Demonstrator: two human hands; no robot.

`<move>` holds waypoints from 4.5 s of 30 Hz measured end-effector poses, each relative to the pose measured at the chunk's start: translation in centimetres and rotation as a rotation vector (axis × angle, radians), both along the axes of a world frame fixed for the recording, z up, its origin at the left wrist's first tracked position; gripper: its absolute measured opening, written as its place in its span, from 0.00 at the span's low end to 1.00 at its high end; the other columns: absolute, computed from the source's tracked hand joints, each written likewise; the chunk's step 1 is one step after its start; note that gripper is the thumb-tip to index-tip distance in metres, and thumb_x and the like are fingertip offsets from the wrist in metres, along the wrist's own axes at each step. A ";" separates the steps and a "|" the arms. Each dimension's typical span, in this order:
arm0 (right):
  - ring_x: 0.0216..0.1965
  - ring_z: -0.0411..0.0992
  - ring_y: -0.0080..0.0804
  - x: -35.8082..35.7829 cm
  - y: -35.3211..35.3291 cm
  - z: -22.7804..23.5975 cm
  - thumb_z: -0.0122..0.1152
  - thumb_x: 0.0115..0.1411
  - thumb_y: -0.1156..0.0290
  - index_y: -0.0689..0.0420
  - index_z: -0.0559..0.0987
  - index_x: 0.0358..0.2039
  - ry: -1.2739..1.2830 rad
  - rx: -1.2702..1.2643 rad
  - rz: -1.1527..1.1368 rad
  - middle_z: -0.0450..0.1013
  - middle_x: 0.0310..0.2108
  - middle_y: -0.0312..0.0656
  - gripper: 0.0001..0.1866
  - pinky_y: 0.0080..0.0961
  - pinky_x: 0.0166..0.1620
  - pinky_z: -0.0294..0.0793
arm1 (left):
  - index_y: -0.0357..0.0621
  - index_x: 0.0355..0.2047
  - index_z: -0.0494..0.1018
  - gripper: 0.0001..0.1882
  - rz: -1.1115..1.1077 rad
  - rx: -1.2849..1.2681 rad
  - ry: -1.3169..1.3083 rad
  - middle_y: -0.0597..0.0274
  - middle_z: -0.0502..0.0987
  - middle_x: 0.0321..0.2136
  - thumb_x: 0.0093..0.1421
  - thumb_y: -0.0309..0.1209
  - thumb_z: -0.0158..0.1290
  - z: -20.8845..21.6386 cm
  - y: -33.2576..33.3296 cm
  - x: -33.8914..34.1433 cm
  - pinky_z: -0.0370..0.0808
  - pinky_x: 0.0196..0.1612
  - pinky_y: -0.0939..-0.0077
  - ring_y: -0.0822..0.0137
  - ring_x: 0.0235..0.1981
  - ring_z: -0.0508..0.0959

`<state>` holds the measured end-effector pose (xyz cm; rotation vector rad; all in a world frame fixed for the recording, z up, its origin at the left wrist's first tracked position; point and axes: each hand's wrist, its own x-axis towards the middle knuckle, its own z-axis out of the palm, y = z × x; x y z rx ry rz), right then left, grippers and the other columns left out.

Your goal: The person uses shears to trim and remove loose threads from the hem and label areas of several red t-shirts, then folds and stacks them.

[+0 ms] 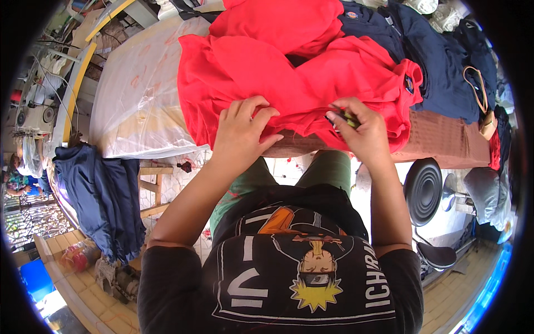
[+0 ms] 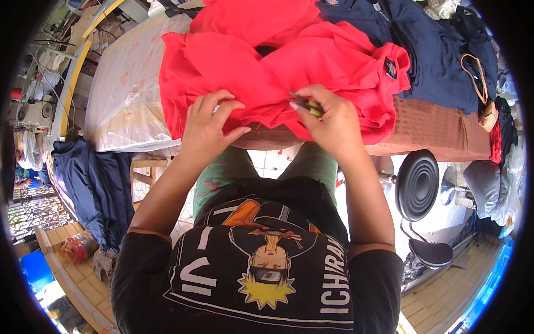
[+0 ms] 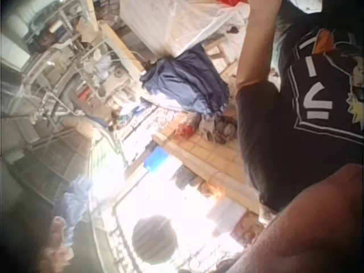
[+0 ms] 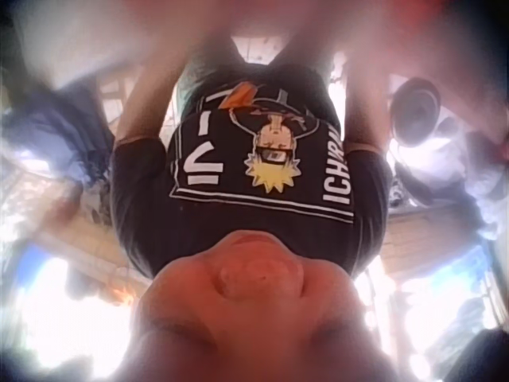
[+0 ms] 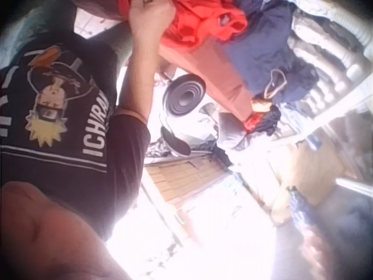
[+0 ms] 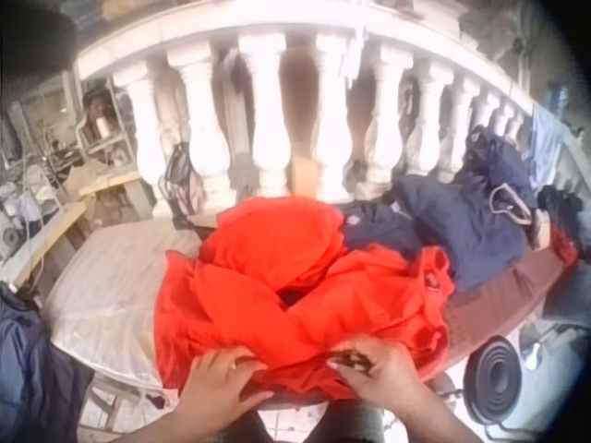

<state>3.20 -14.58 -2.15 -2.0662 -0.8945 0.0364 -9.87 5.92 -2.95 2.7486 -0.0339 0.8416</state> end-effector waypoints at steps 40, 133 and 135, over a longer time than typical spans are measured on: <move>0.37 0.73 0.41 -3.2 3.5 -1.1 0.66 0.49 0.73 0.54 0.78 0.36 -0.333 -0.076 0.368 0.72 0.36 0.41 0.12 0.34 0.37 0.73 | 0.50 0.29 0.80 0.11 -0.030 -0.198 -0.041 0.66 0.75 0.39 0.43 0.24 0.64 -1.7 -0.9 -3.4 0.66 0.42 0.69 0.64 0.38 0.74; 0.34 0.74 0.21 0.3 -0.3 -0.5 0.55 0.65 0.73 0.64 0.77 0.37 0.923 0.393 0.269 0.76 0.30 0.38 0.07 0.18 0.41 0.72 | 0.45 0.43 0.79 0.15 -0.340 -0.666 0.214 0.60 0.80 0.36 0.53 0.27 0.60 -1.3 -0.8 2.5 0.73 0.43 0.71 0.62 0.37 0.79; 0.34 0.73 0.20 0.4 -0.3 0.0 0.55 0.65 0.73 0.64 0.77 0.36 0.917 0.365 0.279 0.76 0.29 0.38 0.07 0.18 0.40 0.72 | 0.44 0.42 0.80 0.14 -0.340 -0.731 0.226 0.61 0.80 0.35 0.53 0.27 0.60 -1.2 -0.8 2.5 0.73 0.43 0.72 0.62 0.36 0.79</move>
